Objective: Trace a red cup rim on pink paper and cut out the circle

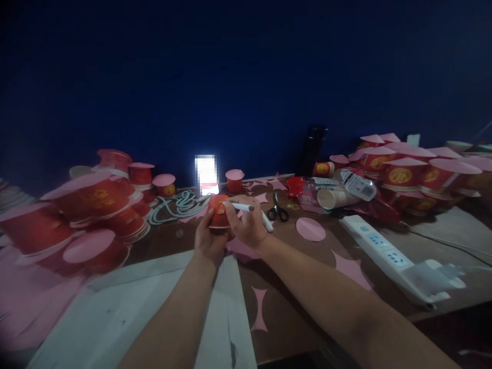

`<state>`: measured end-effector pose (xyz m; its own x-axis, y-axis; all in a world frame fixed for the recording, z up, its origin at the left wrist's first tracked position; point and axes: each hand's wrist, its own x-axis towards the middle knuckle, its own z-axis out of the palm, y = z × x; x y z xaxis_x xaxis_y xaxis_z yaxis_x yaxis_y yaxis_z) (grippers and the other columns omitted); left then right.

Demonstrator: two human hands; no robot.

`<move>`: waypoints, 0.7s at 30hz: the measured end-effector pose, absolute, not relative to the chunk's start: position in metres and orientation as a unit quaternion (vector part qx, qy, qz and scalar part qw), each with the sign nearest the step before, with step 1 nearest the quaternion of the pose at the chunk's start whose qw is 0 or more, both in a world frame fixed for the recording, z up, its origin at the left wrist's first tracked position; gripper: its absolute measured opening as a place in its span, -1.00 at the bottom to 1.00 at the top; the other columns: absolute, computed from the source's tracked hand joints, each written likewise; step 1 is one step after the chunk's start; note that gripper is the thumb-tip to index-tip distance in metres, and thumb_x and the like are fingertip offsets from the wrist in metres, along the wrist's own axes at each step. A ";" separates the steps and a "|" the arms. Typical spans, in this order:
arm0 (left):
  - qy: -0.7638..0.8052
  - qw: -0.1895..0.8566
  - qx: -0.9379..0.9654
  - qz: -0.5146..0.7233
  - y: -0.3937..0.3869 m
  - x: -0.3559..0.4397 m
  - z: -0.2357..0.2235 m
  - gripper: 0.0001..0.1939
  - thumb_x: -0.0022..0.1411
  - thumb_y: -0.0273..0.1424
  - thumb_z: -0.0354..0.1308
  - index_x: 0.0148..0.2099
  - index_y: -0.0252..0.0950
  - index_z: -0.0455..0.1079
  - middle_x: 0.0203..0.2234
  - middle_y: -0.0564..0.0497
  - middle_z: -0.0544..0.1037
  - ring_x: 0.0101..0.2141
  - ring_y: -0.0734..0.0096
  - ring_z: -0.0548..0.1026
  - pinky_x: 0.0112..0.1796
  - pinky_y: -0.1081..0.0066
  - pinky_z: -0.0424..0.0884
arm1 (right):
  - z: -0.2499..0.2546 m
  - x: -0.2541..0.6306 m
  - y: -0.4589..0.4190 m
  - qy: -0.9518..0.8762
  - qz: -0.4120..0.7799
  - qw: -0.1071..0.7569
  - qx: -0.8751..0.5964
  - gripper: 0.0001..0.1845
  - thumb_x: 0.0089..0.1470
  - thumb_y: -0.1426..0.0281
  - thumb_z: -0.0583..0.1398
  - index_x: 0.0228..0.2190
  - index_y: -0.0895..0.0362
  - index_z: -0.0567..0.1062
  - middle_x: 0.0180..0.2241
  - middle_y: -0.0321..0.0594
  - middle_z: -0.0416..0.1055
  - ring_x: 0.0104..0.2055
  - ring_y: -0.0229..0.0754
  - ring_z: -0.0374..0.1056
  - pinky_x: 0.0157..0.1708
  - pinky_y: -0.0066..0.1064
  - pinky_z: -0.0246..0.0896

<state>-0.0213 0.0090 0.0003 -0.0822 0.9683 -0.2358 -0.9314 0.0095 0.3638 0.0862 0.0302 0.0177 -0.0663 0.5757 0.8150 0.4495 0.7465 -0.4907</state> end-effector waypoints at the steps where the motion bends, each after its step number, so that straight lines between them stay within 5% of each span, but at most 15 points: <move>1: 0.221 0.676 0.044 0.702 0.009 -0.021 0.000 -0.89 0.13 -0.48 0.15 -0.25 -0.33 0.45 -0.47 -0.01 0.56 -0.53 0.48 0.51 -0.42 0.49 0.44 | 0.019 0.087 0.030 -0.726 0.058 0.589 -0.350 -0.89 0.14 0.37 0.14 -0.34 0.10 0.48 -0.33 -0.18 0.52 -0.23 -0.10 0.42 -0.12 -0.18 0.28; 21: 0.246 0.680 0.055 0.689 0.006 -0.016 0.005 -0.84 0.11 -0.47 0.18 -0.20 -0.35 0.44 -0.47 -0.02 0.55 -0.50 0.43 0.52 -0.40 0.45 0.44 | 0.024 0.089 0.033 -0.716 0.068 0.600 -0.350 -0.86 0.14 0.38 0.14 -0.30 0.09 0.51 -0.33 -0.19 0.52 -0.24 -0.11 0.44 -0.13 -0.21 0.29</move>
